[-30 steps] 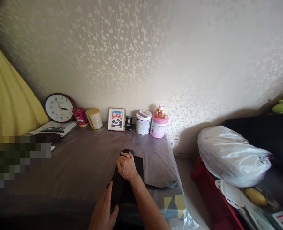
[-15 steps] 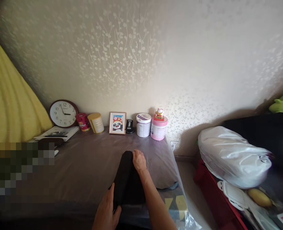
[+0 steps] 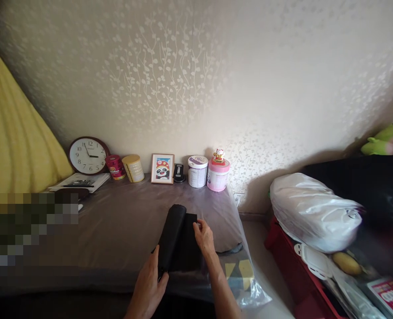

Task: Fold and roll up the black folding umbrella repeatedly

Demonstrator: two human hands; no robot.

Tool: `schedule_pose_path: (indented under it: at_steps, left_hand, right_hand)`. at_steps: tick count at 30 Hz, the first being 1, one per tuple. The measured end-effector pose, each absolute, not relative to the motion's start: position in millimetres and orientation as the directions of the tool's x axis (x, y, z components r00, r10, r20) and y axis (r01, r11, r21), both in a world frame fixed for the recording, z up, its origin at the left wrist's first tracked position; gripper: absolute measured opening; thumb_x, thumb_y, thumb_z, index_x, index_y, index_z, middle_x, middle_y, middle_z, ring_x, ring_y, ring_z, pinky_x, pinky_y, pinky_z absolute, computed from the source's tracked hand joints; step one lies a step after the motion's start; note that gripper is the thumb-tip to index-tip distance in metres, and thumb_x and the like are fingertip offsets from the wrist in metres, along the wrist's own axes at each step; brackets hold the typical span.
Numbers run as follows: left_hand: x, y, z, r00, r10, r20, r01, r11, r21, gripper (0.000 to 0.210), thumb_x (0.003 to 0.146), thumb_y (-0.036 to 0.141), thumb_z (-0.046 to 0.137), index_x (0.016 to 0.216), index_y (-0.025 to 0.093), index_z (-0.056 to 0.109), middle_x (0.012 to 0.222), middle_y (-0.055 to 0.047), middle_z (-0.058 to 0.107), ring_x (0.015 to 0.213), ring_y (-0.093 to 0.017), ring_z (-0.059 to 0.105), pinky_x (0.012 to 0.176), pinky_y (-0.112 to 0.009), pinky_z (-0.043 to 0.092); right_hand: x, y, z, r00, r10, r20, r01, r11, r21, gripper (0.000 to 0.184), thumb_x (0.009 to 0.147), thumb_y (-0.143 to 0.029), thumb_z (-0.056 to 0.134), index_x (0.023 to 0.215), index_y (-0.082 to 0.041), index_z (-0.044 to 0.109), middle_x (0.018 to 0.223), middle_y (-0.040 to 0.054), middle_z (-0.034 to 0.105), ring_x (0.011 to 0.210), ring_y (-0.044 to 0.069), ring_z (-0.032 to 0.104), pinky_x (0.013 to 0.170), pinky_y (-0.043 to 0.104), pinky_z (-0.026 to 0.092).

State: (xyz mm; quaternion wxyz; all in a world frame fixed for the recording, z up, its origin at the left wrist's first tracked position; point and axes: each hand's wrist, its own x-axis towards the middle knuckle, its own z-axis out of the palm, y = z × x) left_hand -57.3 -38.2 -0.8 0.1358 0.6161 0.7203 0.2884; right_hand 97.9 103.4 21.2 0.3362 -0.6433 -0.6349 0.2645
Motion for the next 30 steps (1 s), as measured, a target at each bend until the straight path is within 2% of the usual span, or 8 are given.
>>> schedule_pose_path:
  at_steps: [4, 9, 15, 21, 30]
  left_hand:
    - [-57, -38, 0, -0.207, 0.961, 0.185, 0.811, 0.063, 0.582, 0.059, 0.079, 0.018, 0.033, 0.135, 0.006, 0.019, 0.13, -0.018, 0.046, 0.124, -0.025, 0.043, 0.1, -0.042, 0.039]
    - [-58, -38, -1, -0.191, 0.958, 0.213, 0.817, 0.035, 0.575, 0.059, 0.078, 0.018, 0.034, 0.134, 0.006, 0.02, 0.13, -0.018, 0.045, 0.125, -0.025, 0.041, 0.099, -0.042, 0.04]
    - [-58, -38, 0, -0.18, 0.963, 0.199, 0.826, 0.038, 0.562, 0.058, 0.08, 0.018, 0.034, 0.134, 0.003, 0.021, 0.13, -0.021, 0.044, 0.123, -0.026, 0.043, 0.098, -0.043, 0.041]
    - [-60, -38, -5, -0.177, 0.957, 0.23, 0.818, 0.013, 0.575, 0.058, 0.079, 0.019, 0.036, 0.133, 0.004, 0.022, 0.13, -0.02, 0.044, 0.121, -0.027, 0.046, 0.098, -0.043, 0.041]
    - [-67, -37, -10, -0.181, 0.957, 0.227, 0.798, 0.008, 0.603, 0.056, 0.08, 0.024, 0.037, 0.133, 0.01, 0.024, 0.132, -0.017, 0.043, 0.124, -0.026, 0.043, 0.1, -0.043, 0.039]
  right_hand:
    - [88, 98, 29, 0.01, 0.997, 0.076, 0.612, 0.054, -0.789, 0.037, 0.077, -0.036, 0.051, 0.105, -0.013, 0.06, 0.073, 0.0039, 0.066, 0.072, 0.02, 0.062, 0.068, 0.029, 0.046]
    - [76, 95, 37, -0.055, 0.997, 0.05, 0.539, 0.072, -0.839, 0.038, 0.074, -0.029, 0.055, 0.11, -0.016, 0.056, 0.08, 0.004, 0.066, 0.079, 0.02, 0.062, 0.069, 0.029, 0.048]
    - [50, 89, 42, -0.12, 0.993, 0.023, 0.456, 0.075, -0.887, 0.04, 0.076, -0.027, 0.051, 0.115, -0.015, 0.053, 0.071, -0.0009, 0.06, 0.057, 0.013, 0.056, 0.049, 0.023, 0.045]
    - [25, 78, 45, -0.098, 0.986, 0.136, 0.556, 0.168, -0.814, 0.033, 0.076, -0.021, 0.053, 0.108, -0.014, 0.058, 0.068, 0.0008, 0.062, 0.065, 0.015, 0.059, 0.061, 0.024, 0.044]
    - [8, 67, 53, -0.122, 0.987, 0.103, 0.687, 0.159, -0.709, 0.034, 0.08, -0.023, 0.052, 0.112, -0.014, 0.057, 0.078, 0.0066, 0.07, 0.077, 0.02, 0.065, 0.066, 0.026, 0.044]
